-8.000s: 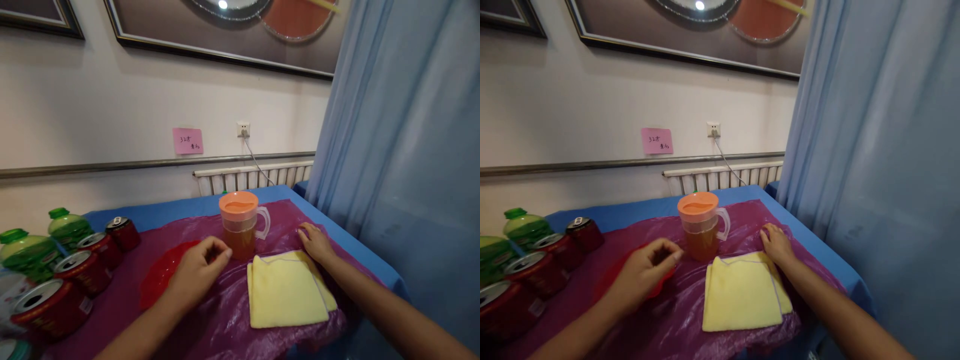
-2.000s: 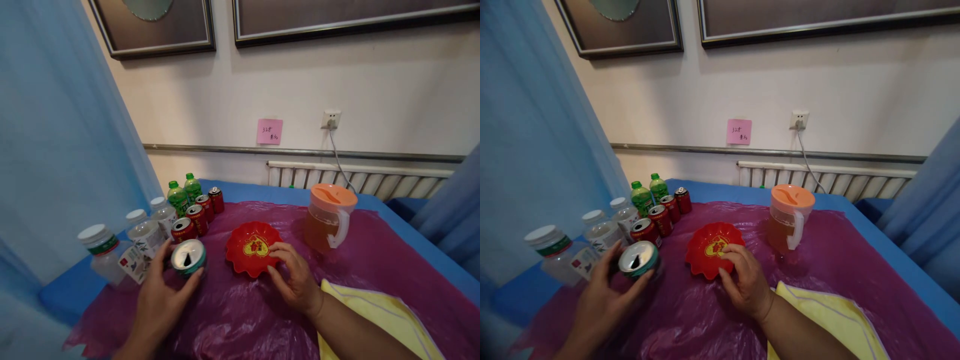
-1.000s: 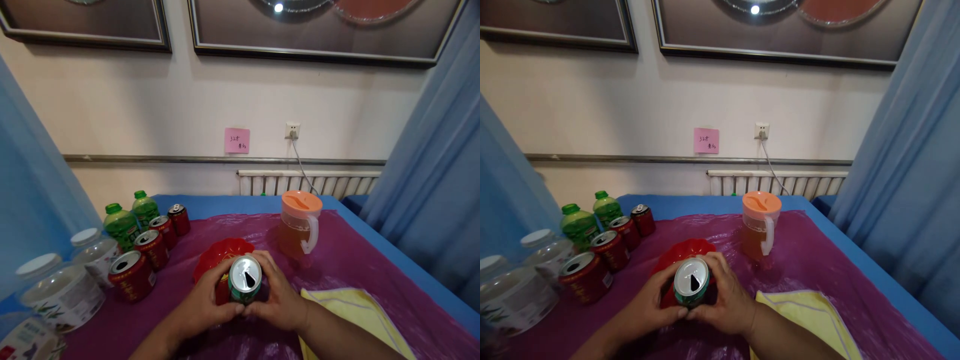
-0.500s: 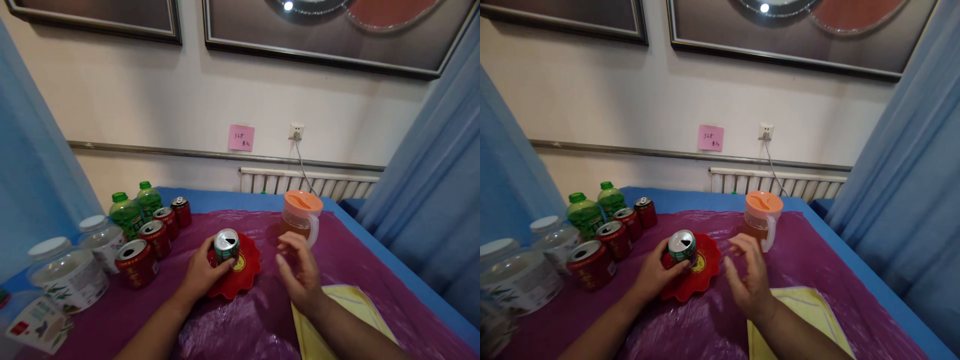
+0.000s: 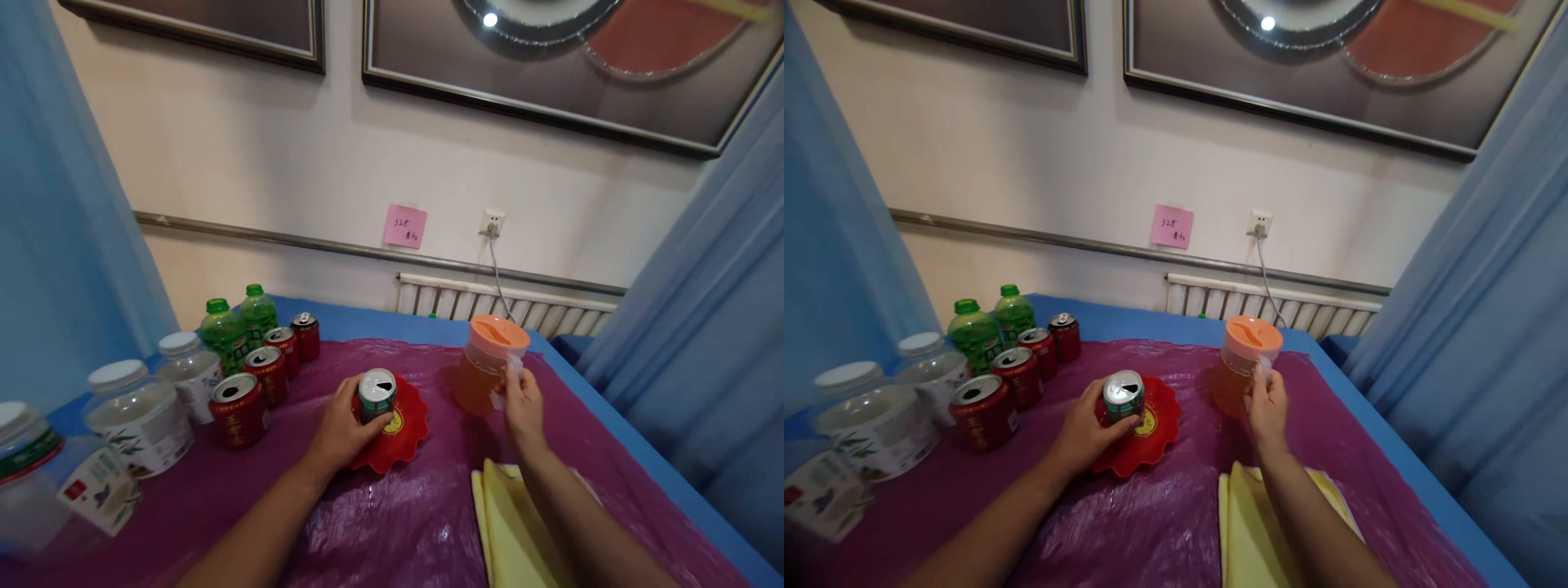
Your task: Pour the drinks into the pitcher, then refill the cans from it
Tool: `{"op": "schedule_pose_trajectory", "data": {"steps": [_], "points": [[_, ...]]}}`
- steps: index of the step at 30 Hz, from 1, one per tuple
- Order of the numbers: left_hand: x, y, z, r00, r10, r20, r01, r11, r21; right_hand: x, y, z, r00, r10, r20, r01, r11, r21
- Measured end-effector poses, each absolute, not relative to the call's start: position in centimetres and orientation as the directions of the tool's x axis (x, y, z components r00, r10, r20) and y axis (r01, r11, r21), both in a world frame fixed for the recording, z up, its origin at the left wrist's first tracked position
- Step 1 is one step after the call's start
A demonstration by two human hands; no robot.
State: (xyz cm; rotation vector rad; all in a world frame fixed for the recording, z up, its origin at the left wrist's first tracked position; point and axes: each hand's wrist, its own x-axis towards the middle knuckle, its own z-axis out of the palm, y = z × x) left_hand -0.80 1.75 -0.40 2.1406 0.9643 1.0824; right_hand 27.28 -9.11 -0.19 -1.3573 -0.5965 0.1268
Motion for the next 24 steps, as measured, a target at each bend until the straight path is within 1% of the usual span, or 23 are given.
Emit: {"op": "schedule_pose_trajectory", "data": {"steps": [4, 9, 13, 17, 20, 24], "points": [[-0.8, 1.6, -0.4, 0.429, 0.786, 0.446, 0.338, -0.597, 0.727, 27.7, -8.4, 0.3, 0.897, 0.319, 0.304, 0.226, 0.261, -0.939], [-0.8, 1.4, -0.3, 0.44, 0.785, 0.436, 0.338, -0.595, 0.729, 29.4, -7.6, 2.1, 0.904, 0.292, 0.313, 0.198, 0.362, -0.911], [-0.8, 1.4, -0.3, 0.456, 0.774, 0.438, 0.332, -0.605, 0.724, 30.2, -7.0, 5.5, 0.902, 0.28, 0.33, 0.185, 0.44, -0.879], [-1.0, 1.5, -0.2, 0.449, 0.782, 0.431, 0.365, -0.601, 0.711, 30.1, -6.0, 9.9, 0.885, 0.263, 0.385, 0.202, 0.528, -0.825], [-1.2, 1.5, -0.2, 0.463, 0.791, 0.4, 0.394, -0.588, 0.706, 29.2, -5.2, 11.5, 0.877, 0.276, 0.392, 0.188, 0.555, -0.811], [-1.4, 1.2, 0.1, 0.485, 0.787, 0.38, 0.419, -0.591, 0.69, 27.7, -5.1, 10.0, 0.861, 0.367, 0.351, 0.104, 0.549, -0.829]]}}
